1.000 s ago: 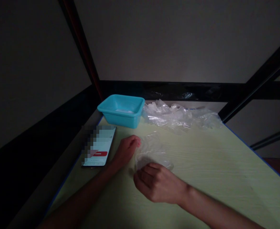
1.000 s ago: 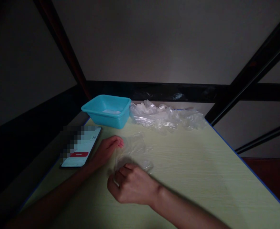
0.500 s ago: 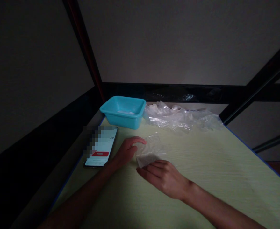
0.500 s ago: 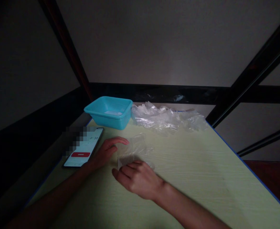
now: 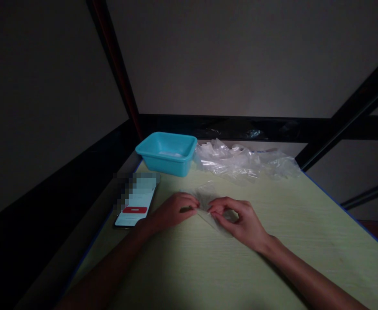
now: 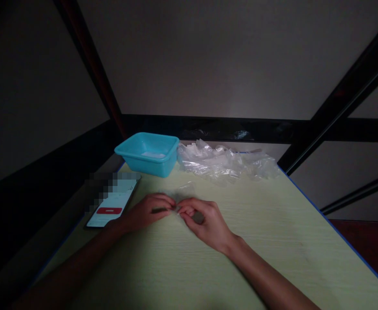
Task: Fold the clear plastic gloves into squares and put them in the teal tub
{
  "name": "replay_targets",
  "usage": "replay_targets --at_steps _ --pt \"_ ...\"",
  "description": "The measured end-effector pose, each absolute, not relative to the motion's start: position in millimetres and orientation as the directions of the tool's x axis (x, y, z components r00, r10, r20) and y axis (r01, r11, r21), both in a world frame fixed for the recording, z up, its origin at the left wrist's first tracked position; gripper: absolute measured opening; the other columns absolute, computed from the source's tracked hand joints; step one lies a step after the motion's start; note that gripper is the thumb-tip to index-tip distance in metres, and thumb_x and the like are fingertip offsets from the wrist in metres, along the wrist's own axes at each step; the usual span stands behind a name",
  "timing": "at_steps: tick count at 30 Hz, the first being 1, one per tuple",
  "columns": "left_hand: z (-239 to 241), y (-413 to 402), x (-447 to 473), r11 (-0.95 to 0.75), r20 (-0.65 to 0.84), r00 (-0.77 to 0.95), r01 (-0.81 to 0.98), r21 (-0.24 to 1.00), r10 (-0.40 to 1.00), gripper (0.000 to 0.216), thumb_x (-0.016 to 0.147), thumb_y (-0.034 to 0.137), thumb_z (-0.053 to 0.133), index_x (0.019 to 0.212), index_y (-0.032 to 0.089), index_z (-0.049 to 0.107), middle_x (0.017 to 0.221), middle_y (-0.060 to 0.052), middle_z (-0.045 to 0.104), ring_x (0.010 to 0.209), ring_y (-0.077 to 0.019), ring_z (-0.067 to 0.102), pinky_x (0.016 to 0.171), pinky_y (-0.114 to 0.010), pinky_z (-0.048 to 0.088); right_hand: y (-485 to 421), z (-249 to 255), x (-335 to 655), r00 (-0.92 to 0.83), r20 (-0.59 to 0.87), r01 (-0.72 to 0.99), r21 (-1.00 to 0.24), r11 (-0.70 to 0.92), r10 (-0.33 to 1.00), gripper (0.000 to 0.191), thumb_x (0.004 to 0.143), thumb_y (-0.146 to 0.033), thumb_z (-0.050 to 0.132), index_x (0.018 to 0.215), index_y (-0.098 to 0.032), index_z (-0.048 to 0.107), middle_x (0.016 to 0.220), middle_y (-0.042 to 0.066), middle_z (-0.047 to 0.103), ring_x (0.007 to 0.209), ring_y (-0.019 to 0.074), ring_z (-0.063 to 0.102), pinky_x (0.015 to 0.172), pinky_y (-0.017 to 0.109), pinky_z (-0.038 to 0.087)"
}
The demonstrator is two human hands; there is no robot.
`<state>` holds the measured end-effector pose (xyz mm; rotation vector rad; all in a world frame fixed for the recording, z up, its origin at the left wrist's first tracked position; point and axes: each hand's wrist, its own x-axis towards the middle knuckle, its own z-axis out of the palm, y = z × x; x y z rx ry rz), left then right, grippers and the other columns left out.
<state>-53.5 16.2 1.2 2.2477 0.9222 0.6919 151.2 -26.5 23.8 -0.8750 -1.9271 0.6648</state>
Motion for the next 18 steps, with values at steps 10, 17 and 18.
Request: replay_targets --at_steps 10,17,18 --pt "4 15 -49 -0.621 0.276 0.62 0.449 0.642 0.734 0.012 0.079 0.017 0.056 0.08 0.016 0.068 0.087 -0.006 0.069 0.083 -0.0181 0.062 0.079 -0.029 0.046 -31 14 144 -0.373 0.429 0.596 -0.569 0.567 0.822 0.018 0.082 -0.034 0.056 0.082 -0.016 0.06 0.068 0.003 0.062 0.059 0.0154 0.058 0.053 0.025 0.043" --pt "6 16 -49 -0.601 0.266 0.6 0.469 0.647 0.755 0.012 0.078 0.018 0.057 0.082 0.016 0.068 0.089 -0.006 0.07 0.086 -0.0187 0.062 0.083 -0.03 0.044 -28 27 151 -0.374 0.539 0.47 -0.592 0.655 0.755 0.023 0.089 -0.023 0.046 0.071 -0.016 0.059 0.066 0.003 0.058 0.06 0.0134 0.055 0.054 0.024 0.041" --pt "7 16 -49 -0.591 0.268 0.585 0.474 0.653 0.765 0.011 0.077 0.018 0.058 0.082 0.016 0.068 0.089 -0.006 0.071 0.086 -0.0189 0.062 0.083 -0.03 0.044 -27 30 153 -0.362 0.548 0.465 -0.594 0.656 0.754 0.023 0.089 -0.023 0.047 0.071 -0.016 0.059 0.065 0.003 0.058 0.059 0.0134 0.055 0.054 0.024 0.041"
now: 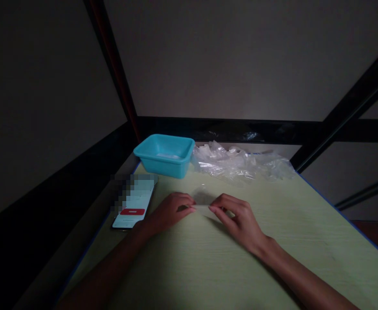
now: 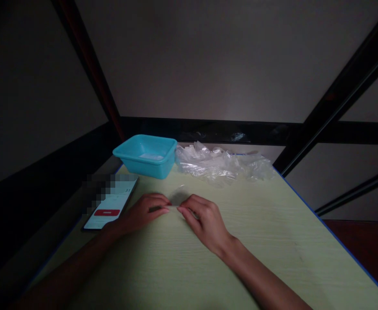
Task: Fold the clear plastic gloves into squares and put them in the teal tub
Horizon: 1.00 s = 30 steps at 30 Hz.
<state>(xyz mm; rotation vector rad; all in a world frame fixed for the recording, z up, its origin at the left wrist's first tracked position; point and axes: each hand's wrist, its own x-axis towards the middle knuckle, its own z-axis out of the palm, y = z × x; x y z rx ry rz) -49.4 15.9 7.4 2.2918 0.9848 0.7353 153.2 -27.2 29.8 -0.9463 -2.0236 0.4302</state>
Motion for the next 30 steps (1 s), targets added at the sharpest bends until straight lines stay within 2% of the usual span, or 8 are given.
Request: replay_targets --at_steps 10,19,24,30 --pt "37 19 -61 -0.446 0.313 0.357 0.393 0.804 0.88 0.012 0.072 0.026 0.061 0.069 0.016 0.067 0.079 -0.005 0.071 0.077 -0.0186 0.064 0.075 -0.028 0.048 -23 54 175 -0.238 0.669 0.448 -0.568 0.691 0.704 0.014 0.083 -0.018 0.056 0.07 -0.018 0.061 0.064 0.002 0.061 0.059 0.0133 0.057 0.054 0.025 0.045" --pt "50 16 -68 -0.454 0.38 0.27 0.313 0.834 0.885 0.016 0.071 0.031 0.063 0.074 0.017 0.07 0.078 -0.005 0.072 0.075 -0.0189 0.065 0.074 -0.029 0.049 -21 60 185 -0.139 0.754 0.386 -0.556 0.736 0.642 0.011 0.077 -0.012 0.061 0.07 -0.02 0.064 0.064 0.0 0.065 0.059 0.0116 0.059 0.054 0.023 0.046" --pt "62 4 -69 -0.445 0.39 0.239 0.256 0.858 0.889 0.009 0.069 0.027 0.065 0.071 0.019 0.069 0.071 -0.003 0.072 0.067 -0.0171 0.066 0.065 -0.027 0.051 -24 64 186 -0.076 0.72 0.365 -0.623 0.692 0.689 0.01 0.075 -0.013 0.063 0.069 -0.02 0.066 0.061 -0.002 0.066 0.053 0.0098 0.059 0.049 0.019 0.046" --pt "70 -5 -69 -0.289 0.257 0.329 0.049 0.956 0.909 0.008 0.068 0.025 0.066 0.07 0.018 0.064 0.061 0.0 0.069 0.051 -0.0136 0.064 0.048 -0.021 0.05 -32 76 185 -0.004 0.615 0.284 -0.756 0.59 0.789 0.011 0.072 -0.023 0.068 0.062 -0.019 0.065 0.053 -0.001 0.064 0.043 0.0102 0.057 0.039 0.019 0.044"
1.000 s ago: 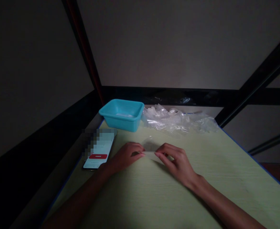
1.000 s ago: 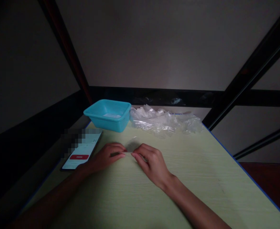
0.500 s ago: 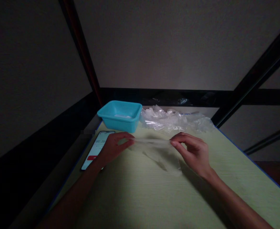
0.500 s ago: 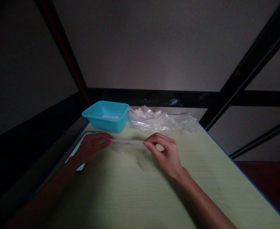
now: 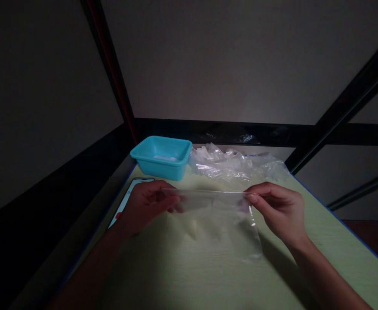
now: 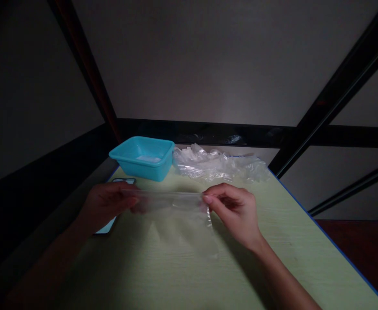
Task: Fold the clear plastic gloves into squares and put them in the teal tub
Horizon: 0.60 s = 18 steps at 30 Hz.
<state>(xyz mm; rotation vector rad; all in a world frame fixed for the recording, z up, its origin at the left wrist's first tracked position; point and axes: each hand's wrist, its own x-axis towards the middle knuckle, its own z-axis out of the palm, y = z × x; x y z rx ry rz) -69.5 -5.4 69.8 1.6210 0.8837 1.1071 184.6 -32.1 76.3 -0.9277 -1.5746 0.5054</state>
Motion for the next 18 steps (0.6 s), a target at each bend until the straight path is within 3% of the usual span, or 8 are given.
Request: replay_targets --at_steps 8,13,18 --pt "66 -6 -61 0.021 -0.005 0.29 -0.052 0.998 0.957 0.026 0.066 0.039 0.066 0.072 0.019 0.05 0.072 -0.001 0.07 0.04 -0.0122 0.059 0.034 -0.021 0.043 -23 70 187 -0.08 0.274 0.101 -0.954 0.281 0.958 0.024 0.072 -0.039 0.068 0.062 -0.017 0.062 0.044 -0.003 0.057 0.038 0.0084 0.05 0.038 0.019 0.042" --pt "56 1 -51 0.205 -0.184 0.248 -0.062 0.977 0.951 0.026 0.067 0.036 0.064 0.07 0.018 0.045 0.072 -0.001 0.069 0.037 -0.0068 0.055 0.037 -0.017 0.043 -9 57 184 -0.103 0.065 0.019 -0.998 0.067 0.993 0.033 0.063 -0.045 0.072 0.058 -0.016 0.058 0.042 -0.005 0.052 0.036 0.0063 0.045 0.036 0.018 0.039" --pt "48 3 -49 0.262 -0.228 0.307 -0.074 0.962 0.924 0.032 0.064 0.037 0.069 0.071 0.018 0.045 0.069 0.001 0.068 0.037 -0.0077 0.056 0.037 -0.017 0.044 -5 53 186 -0.139 0.058 0.031 -0.998 0.063 0.989 0.034 0.064 -0.047 0.071 0.06 -0.016 0.056 0.042 -0.005 0.052 0.035 0.0064 0.045 0.037 0.018 0.039"
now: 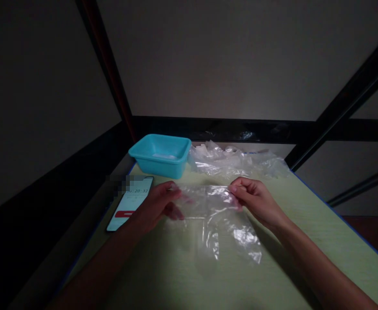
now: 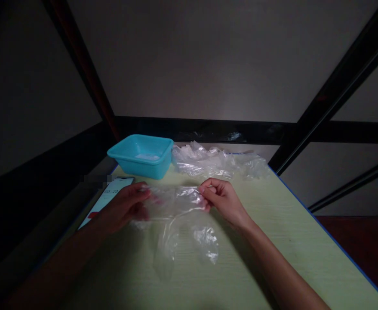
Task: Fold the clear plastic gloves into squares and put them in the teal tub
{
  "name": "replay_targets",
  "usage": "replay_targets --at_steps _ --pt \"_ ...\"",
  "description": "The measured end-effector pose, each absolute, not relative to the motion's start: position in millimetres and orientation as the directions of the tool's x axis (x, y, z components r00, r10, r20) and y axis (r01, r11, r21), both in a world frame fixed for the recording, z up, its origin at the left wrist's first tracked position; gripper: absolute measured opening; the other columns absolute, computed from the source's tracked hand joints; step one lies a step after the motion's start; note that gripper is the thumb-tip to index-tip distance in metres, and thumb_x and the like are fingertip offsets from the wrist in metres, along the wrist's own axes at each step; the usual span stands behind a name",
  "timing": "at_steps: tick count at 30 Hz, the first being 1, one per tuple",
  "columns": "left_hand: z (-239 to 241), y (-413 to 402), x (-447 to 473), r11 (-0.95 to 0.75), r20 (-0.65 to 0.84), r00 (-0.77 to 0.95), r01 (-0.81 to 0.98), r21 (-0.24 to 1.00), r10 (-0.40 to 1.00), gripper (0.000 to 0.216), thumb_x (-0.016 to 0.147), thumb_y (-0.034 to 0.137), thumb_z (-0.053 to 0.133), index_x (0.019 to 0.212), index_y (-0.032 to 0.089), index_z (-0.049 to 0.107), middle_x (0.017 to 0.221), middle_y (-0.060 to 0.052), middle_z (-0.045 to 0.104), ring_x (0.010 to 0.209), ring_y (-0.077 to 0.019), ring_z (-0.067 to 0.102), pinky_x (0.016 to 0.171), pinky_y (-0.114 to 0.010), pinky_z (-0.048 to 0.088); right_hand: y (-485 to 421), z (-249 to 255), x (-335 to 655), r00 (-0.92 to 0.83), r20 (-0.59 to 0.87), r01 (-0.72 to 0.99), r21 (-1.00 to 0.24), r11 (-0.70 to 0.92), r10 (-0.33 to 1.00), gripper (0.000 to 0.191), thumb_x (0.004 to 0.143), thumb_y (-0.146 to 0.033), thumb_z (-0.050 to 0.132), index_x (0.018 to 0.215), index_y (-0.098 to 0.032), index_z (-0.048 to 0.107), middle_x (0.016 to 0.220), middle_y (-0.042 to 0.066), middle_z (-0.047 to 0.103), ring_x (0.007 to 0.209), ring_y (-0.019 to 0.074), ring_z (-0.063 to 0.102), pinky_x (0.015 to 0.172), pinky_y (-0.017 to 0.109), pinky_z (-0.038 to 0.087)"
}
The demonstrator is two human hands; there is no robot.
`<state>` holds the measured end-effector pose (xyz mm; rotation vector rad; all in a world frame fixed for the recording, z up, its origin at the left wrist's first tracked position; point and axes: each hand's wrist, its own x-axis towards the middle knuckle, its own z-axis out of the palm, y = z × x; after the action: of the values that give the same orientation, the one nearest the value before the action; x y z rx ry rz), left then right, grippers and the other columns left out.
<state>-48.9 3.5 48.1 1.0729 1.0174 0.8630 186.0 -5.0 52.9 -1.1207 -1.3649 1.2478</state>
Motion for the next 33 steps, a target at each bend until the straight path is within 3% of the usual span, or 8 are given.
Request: replay_targets --at_steps 8,15,18,22,24,26,29,33 --pt "66 -9 -59 0.109 -0.086 0.524 -0.013 0.994 0.848 0.031 0.064 0.041 0.072 0.066 0.018 0.051 0.063 -0.001 0.068 0.041 -0.0145 0.061 0.039 -0.022 0.046 -25 80 198 -0.375 0.286 0.047 -0.944 0.326 0.882 0.028 0.073 -0.042 0.067 0.06 -0.018 0.058 0.048 -0.001 0.061 0.039 0.0093 0.055 0.036 0.018 0.043" --pt "96 -49 -67 0.229 -0.226 0.601 0.074 0.971 0.766 0.026 0.061 0.044 0.073 0.06 0.021 0.06 0.076 -0.007 0.072 0.042 -0.0161 0.061 0.038 -0.024 0.044 -49 96 212 -0.665 0.285 0.081 -0.891 0.447 0.69 0.021 0.081 -0.036 0.06 0.07 -0.019 0.067 0.058 0.004 0.068 0.05 0.0135 0.064 0.045 0.02 0.05" --pt "100 -59 -66 0.332 -0.301 0.59 0.06 0.942 0.749 0.023 0.059 0.041 0.074 0.06 0.022 0.062 0.072 -0.006 0.072 0.04 -0.0154 0.059 0.034 -0.022 0.04 -56 97 213 -0.732 0.189 0.06 -0.939 0.339 0.655 0.019 0.081 -0.034 0.06 0.074 -0.018 0.067 0.06 0.005 0.069 0.051 0.0145 0.065 0.047 0.021 0.052" --pt "88 -44 -60 0.379 -0.299 0.605 -0.005 0.925 0.738 0.024 0.057 0.035 0.075 0.06 0.02 0.058 0.061 -0.002 0.068 0.042 -0.0132 0.059 0.035 -0.018 0.038 -49 93 204 -0.702 -0.001 -0.013 -1.0 -0.015 0.713 0.022 0.079 -0.038 0.061 0.069 -0.018 0.061 0.053 0.001 0.065 0.038 0.0106 0.059 0.036 0.017 0.046" --pt "75 -30 -57 0.433 -0.335 0.654 0.013 0.901 0.679 0.026 0.06 0.037 0.073 0.065 0.018 0.055 0.067 -0.002 0.07 0.038 -0.012 0.057 0.033 -0.018 0.038 -37 84 199 -0.643 -0.092 -0.017 -0.991 -0.134 0.76 0.023 0.075 -0.037 0.065 0.066 -0.018 0.056 0.048 -0.003 0.06 0.036 0.0083 0.056 0.035 0.015 0.044" --pt "59 -15 -53 0.508 -0.389 0.68 0.027 0.861 0.621 0.028 0.062 0.039 0.07 0.071 0.018 0.053 0.073 -0.003 0.071 0.035 -0.013 0.057 0.03 -0.018 0.037 -22 71 197 -0.548 -0.193 0.024 -0.976 -0.216 0.814 0.026 0.073 -0.038 0.068 0.064 -0.017 0.054 0.046 -0.004 0.058 0.037 0.0073 0.056 0.035 0.013 0.042" --pt "34 -1 -49 0.52 -0.428 0.621 0.039 0.853 0.656 0.028 0.065 0.035 0.067 0.081 0.017 0.054 0.074 -0.004 0.071 0.038 -0.0115 0.059 0.033 -0.017 0.04 -4 47 198 -0.456 -0.343 0.128 -0.938 -0.321 0.821 0.027 0.069 -0.037 0.07 0.065 -0.016 0.055 0.047 -0.004 0.058 0.04 0.0066 0.056 0.036 0.012 0.042" --pt "15 6 -44 0.506 -0.469 0.471 0.056 0.861 0.747 0.029 0.063 0.034 0.066 0.08 0.016 0.051 0.066 -0.001 0.068 0.038 -0.0098 0.057 0.037 -0.018 0.042 7 24 197 -0.365 -0.411 0.197 -0.911 -0.362 0.836 0.027 0.066 -0.036 0.071 0.064 -0.015 0.053 0.048 -0.005 0.057 0.041 0.0051 0.053 0.039 0.014 0.043"
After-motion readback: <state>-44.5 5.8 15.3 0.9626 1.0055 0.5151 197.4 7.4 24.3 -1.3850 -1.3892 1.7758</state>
